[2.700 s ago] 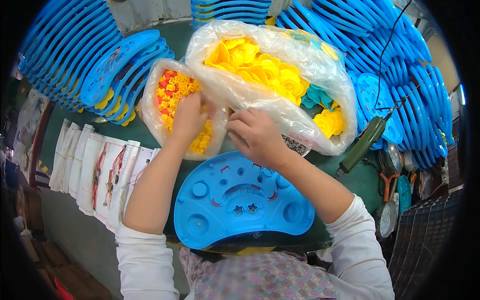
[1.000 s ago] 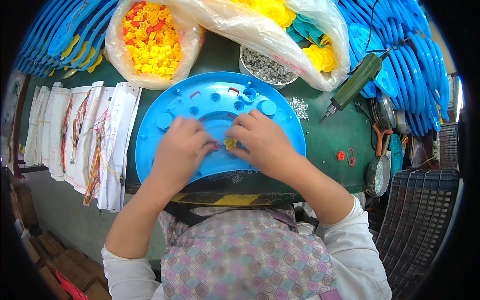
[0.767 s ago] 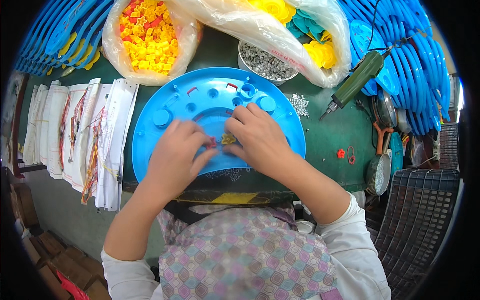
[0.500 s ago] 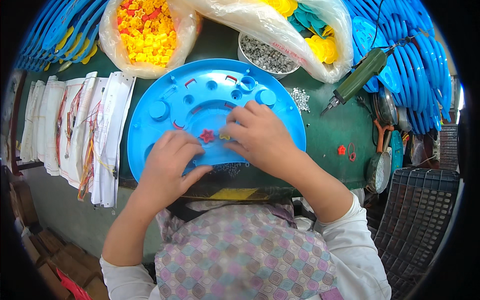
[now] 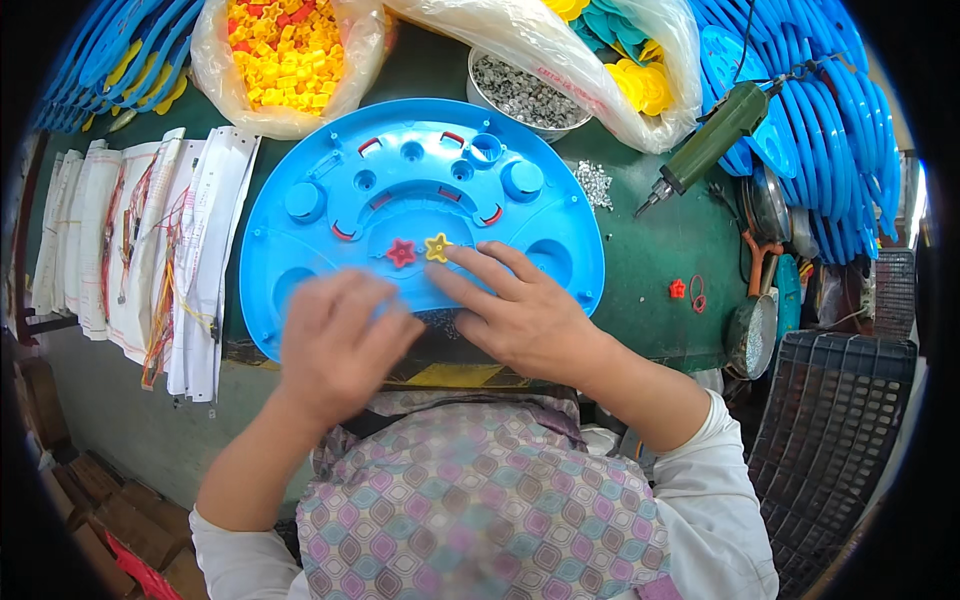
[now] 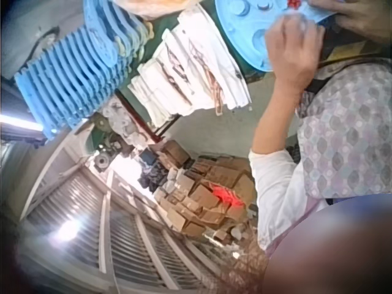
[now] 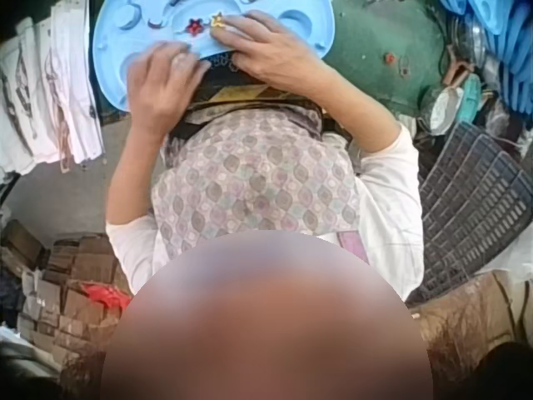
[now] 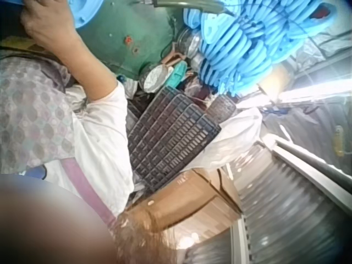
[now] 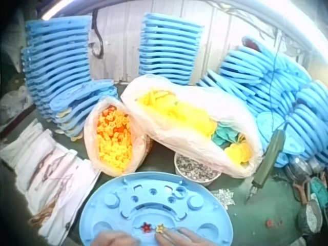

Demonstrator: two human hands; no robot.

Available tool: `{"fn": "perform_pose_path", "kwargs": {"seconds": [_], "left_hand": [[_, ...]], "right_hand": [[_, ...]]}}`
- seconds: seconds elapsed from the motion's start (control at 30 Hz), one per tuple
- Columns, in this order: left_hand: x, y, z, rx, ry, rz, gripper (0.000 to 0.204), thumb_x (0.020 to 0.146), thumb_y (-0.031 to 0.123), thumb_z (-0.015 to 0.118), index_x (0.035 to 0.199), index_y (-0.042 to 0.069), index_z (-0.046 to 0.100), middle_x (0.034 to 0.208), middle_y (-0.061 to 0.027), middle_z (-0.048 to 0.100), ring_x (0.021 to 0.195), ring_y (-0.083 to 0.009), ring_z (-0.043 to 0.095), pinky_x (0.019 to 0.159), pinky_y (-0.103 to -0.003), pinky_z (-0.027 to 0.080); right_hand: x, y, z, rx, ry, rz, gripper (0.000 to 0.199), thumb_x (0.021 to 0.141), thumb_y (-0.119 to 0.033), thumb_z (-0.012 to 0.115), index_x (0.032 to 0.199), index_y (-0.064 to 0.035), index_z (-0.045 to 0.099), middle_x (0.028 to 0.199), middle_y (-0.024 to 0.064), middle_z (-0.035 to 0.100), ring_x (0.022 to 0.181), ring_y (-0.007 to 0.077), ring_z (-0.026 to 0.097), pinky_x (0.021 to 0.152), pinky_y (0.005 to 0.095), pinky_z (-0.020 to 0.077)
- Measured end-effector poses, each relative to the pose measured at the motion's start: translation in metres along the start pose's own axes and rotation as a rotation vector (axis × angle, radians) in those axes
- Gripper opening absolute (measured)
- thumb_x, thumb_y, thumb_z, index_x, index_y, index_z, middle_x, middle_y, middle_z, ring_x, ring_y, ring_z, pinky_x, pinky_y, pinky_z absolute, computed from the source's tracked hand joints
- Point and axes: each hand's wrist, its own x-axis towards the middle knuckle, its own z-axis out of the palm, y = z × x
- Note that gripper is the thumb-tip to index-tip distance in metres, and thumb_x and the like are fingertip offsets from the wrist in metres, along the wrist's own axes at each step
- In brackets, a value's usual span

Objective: The person uses a green hot glue gun to attach small plastic pieces to a blue plastic tray. They repeatedly pick up small plastic components, apply glue, and place them into designated spots on the tray.

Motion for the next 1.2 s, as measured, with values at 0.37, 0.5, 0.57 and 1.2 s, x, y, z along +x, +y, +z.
{"fn": "perform_pose_path", "kwargs": {"seconds": [0.37,0.5,0.57,1.2], "left_hand": [[-0.007,0.049,0.057,-0.125,-0.298,-0.073,0.016,0.080,0.013,0.065,0.094,0.007,0.066,0.076,-0.0034,0.058,0.063,-0.0165,0.063,0.048,-0.032,0.047],[-0.003,0.053,0.065,-0.012,-0.334,-0.084,0.012,0.078,0.012,0.066,0.089,0.007,0.062,0.076,-0.0033,0.058,0.064,-0.0158,0.064,0.049,-0.030,0.048],[-0.003,0.052,0.055,-0.063,-0.344,-0.024,0.013,0.079,0.012,0.065,0.090,0.007,0.063,0.080,-0.0044,0.061,0.065,-0.0161,0.064,0.050,-0.030,0.049],[0.023,-0.015,0.016,-0.476,-0.122,-0.535,0.009,0.087,0.002,0.074,0.095,0.005,0.074,0.092,-0.0087,0.071,0.084,-0.0293,0.065,0.081,-0.039,0.047]], "right_hand": [[-0.009,0.030,-0.042,0.655,0.295,0.370,0.019,0.076,-0.002,0.081,0.091,-0.0082,0.072,0.121,0.0100,0.069,0.114,0.0287,0.064,0.099,0.0408,0.0495],[-0.003,0.038,-0.027,0.587,0.291,0.338,0.017,0.079,-0.006,0.080,0.093,-0.0101,0.070,0.120,0.0053,0.068,0.110,0.0280,0.061,0.095,0.0407,0.0489],[0.004,0.046,-0.018,0.476,0.254,0.286,0.017,0.081,-0.008,0.079,0.095,-0.0110,0.069,0.117,0.0055,0.067,0.108,0.0283,0.060,0.093,0.0409,0.0483],[0.051,0.058,-0.003,0.168,-0.074,0.076,0.013,0.082,-0.008,0.070,0.094,-0.0124,0.069,0.113,0.0077,0.062,0.113,0.0299,0.054,0.095,0.0448,0.0434]]}}
